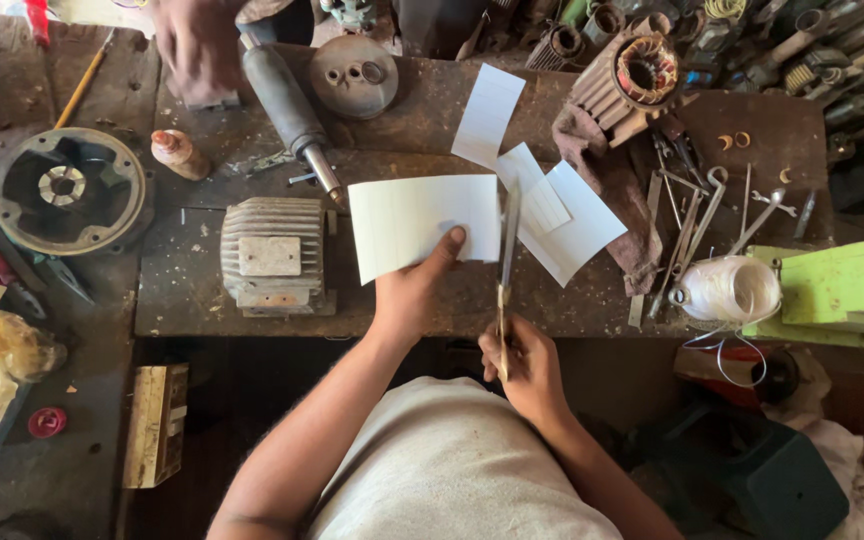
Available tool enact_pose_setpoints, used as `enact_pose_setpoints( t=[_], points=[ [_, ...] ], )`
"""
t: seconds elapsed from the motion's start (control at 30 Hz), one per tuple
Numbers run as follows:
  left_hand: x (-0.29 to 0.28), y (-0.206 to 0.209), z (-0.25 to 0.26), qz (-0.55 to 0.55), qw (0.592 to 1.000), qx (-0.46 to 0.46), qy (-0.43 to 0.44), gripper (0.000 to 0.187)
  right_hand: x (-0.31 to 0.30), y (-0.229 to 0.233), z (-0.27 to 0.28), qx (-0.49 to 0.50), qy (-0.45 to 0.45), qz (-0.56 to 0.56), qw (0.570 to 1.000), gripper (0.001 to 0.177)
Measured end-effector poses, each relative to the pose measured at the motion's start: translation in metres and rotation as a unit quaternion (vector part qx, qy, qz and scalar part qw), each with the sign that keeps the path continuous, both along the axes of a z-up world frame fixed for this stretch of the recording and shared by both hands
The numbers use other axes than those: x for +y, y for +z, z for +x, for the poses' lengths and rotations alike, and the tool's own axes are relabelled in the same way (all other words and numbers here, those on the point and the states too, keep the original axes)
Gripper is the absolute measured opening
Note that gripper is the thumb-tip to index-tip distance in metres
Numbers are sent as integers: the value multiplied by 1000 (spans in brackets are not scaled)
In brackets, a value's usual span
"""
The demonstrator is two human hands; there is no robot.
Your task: The person uses a ruler and pencil to mark straight lines on a sheet of white paper, then uses scissors to cut the paper into several rectangular strips. The cut pieces are placed on the workbench.
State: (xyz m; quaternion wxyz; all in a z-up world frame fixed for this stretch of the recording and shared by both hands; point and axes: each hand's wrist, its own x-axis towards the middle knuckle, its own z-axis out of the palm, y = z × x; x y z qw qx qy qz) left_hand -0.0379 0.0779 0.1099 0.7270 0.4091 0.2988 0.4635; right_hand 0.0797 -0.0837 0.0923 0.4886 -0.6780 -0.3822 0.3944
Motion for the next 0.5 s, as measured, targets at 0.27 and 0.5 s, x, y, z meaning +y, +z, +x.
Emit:
enact_pose_setpoints(
  t=[0.27,0.5],
  points=[
    [11,20,-5,-21,999,-37,29,35,-11,4,1,39,164,3,986,73],
    [8,30,-4,25,999,22,41,37,-10,0,-2,26,148,-28,988,55]
  ],
)
